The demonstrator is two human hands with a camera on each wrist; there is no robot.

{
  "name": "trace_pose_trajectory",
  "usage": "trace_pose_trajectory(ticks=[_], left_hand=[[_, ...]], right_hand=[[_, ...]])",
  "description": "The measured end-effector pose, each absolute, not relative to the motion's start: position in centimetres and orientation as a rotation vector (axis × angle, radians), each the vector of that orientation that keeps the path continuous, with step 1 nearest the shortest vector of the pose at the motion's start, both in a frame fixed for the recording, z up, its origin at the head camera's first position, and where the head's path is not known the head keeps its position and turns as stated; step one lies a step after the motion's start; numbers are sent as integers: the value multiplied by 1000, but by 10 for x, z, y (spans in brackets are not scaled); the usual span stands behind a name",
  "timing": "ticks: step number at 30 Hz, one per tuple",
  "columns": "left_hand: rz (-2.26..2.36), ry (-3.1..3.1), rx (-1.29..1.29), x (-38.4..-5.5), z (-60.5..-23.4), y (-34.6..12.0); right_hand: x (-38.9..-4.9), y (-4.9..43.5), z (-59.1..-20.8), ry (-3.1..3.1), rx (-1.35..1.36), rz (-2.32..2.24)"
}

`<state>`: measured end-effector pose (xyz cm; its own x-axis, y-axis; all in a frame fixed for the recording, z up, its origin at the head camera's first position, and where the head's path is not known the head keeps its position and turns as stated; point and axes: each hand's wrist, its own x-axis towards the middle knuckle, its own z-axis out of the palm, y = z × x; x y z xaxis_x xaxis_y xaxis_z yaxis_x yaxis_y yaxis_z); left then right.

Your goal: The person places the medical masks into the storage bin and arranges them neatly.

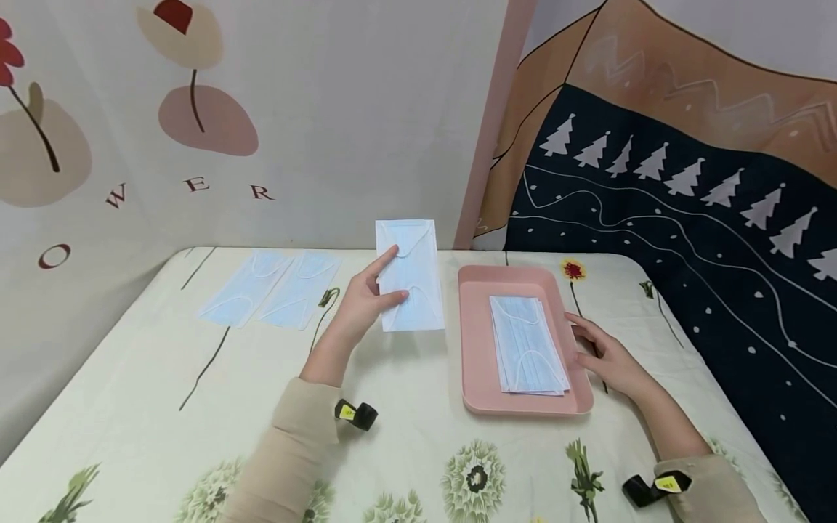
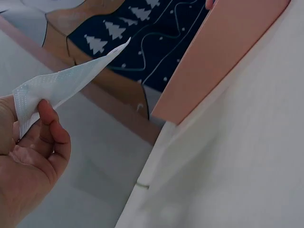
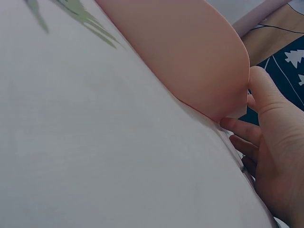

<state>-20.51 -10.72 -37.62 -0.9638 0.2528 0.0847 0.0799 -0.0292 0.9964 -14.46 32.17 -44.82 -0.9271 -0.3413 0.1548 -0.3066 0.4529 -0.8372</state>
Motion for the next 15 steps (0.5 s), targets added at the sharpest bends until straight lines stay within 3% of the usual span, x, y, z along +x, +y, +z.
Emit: trace_pose_trajectory(ticks=[15], left_hand=[[2238,1946,426,-185,-372,-37]], right_hand=[[-144,321,-447,2635,-554,-1514]])
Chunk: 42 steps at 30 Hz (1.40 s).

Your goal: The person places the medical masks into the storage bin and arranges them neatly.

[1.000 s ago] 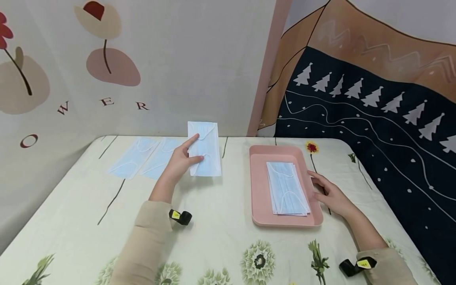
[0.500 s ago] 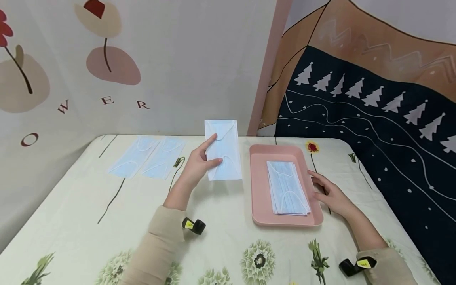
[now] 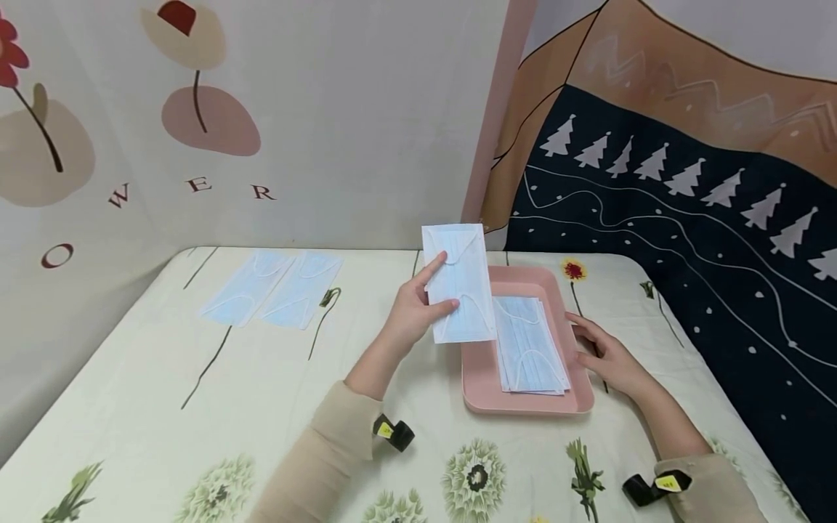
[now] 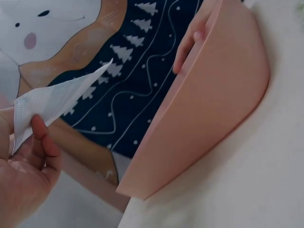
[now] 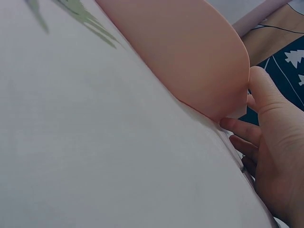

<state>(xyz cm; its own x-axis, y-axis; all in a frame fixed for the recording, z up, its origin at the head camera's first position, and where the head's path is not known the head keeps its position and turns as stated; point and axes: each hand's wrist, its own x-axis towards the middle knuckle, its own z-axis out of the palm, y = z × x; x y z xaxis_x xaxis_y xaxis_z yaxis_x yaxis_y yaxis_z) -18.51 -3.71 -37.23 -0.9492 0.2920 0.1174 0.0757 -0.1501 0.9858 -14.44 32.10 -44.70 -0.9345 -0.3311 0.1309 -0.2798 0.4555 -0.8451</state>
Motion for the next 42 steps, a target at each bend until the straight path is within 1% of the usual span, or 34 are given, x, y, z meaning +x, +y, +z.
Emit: trace_pose_trajectory(ticks=[11,22,31,42], left_hand=[[2133,2012,385,-173,-379,9],[2023,2107,405,-160,-398,50],[1872,2281,307,-153,-404,70],[1694,2375,239,-160,-411,80]], right_hand=[[-145,321,-446,2644,-546,-1498],[-144,322,-448,2642,-584,-1508],[-145,322,-448,2637,-604,-1512],[-145,323,-449,2618,-629,-1531]])
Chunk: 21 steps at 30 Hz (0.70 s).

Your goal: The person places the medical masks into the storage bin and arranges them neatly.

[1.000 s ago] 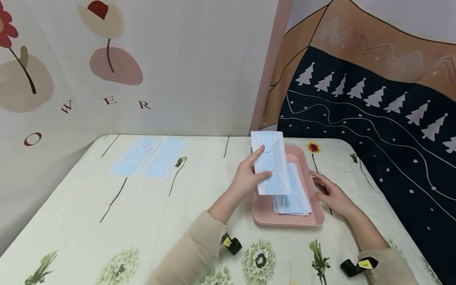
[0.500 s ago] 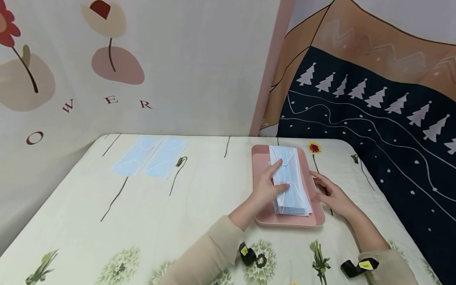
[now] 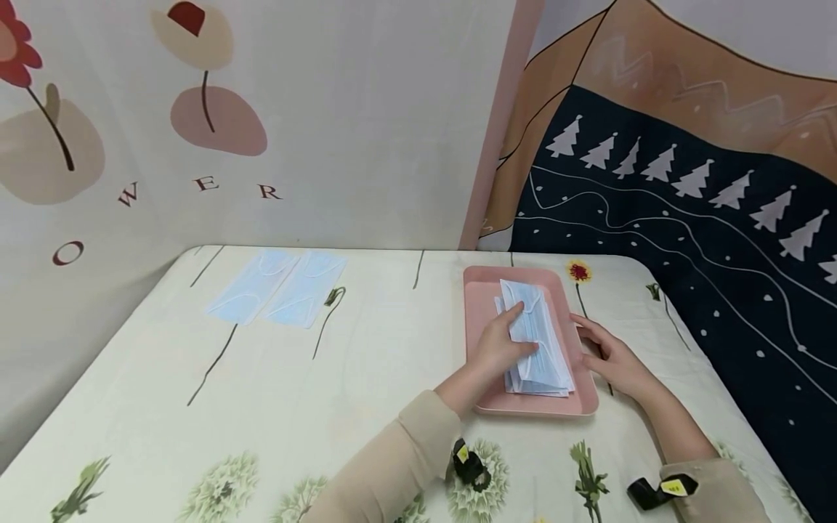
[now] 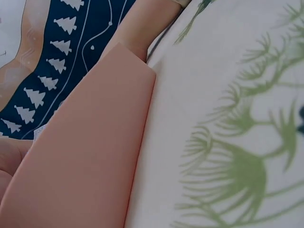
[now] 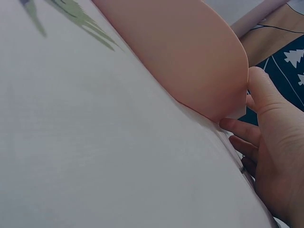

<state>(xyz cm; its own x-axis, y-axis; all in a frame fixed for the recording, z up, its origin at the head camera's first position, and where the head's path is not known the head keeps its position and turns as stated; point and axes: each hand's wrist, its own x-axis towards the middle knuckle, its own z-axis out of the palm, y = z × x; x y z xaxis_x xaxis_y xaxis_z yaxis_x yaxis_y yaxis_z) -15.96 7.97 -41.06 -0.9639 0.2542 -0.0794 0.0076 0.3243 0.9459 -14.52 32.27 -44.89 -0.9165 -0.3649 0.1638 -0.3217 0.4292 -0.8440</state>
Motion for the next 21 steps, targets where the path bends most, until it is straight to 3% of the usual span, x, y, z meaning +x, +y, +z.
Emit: trace_pose_trajectory(ticks=[10,21], left_hand=[[1574,2397,243,-164,-418,82],[1350,2625,432,-163,-418,84]], right_hand=[[-145,322,-448,2598,-660,-1567],[-144,321,-447,2603,-637,-1553]])
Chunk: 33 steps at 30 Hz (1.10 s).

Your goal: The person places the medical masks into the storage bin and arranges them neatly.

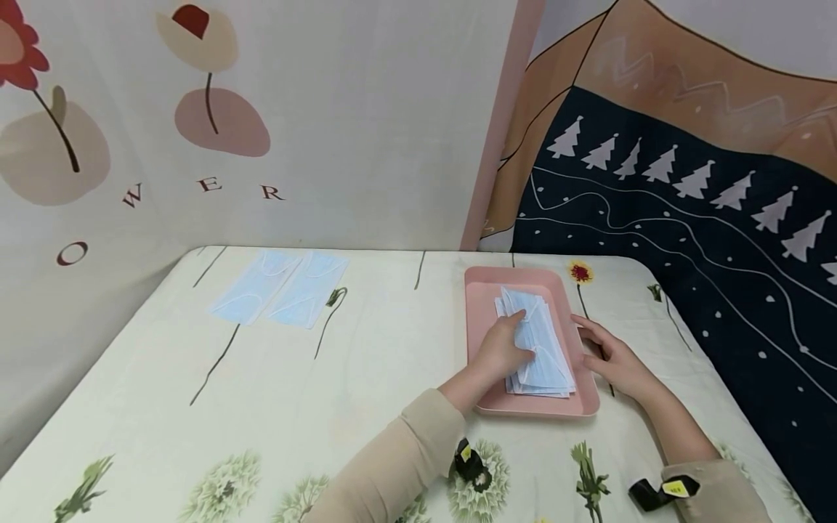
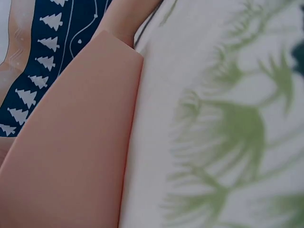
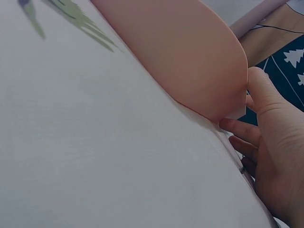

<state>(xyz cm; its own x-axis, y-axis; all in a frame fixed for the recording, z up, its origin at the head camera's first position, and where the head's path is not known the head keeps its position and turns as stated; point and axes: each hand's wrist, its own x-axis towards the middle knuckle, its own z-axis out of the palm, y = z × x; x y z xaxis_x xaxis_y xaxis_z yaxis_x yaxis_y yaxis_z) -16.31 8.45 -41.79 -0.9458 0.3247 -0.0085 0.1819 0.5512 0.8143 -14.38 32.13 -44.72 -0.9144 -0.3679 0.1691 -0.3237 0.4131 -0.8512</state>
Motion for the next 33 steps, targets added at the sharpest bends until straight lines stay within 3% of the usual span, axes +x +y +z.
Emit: trace_pose_trajectory(ticks=[14,33], left_hand=[[822,2931,470,-162,-414,80],[665,2946,473,-162,-419,76]], right_hand=[[-146,324,-448,2599,-654,-1559],[-145,323,-450,2608,-593,-1544]])
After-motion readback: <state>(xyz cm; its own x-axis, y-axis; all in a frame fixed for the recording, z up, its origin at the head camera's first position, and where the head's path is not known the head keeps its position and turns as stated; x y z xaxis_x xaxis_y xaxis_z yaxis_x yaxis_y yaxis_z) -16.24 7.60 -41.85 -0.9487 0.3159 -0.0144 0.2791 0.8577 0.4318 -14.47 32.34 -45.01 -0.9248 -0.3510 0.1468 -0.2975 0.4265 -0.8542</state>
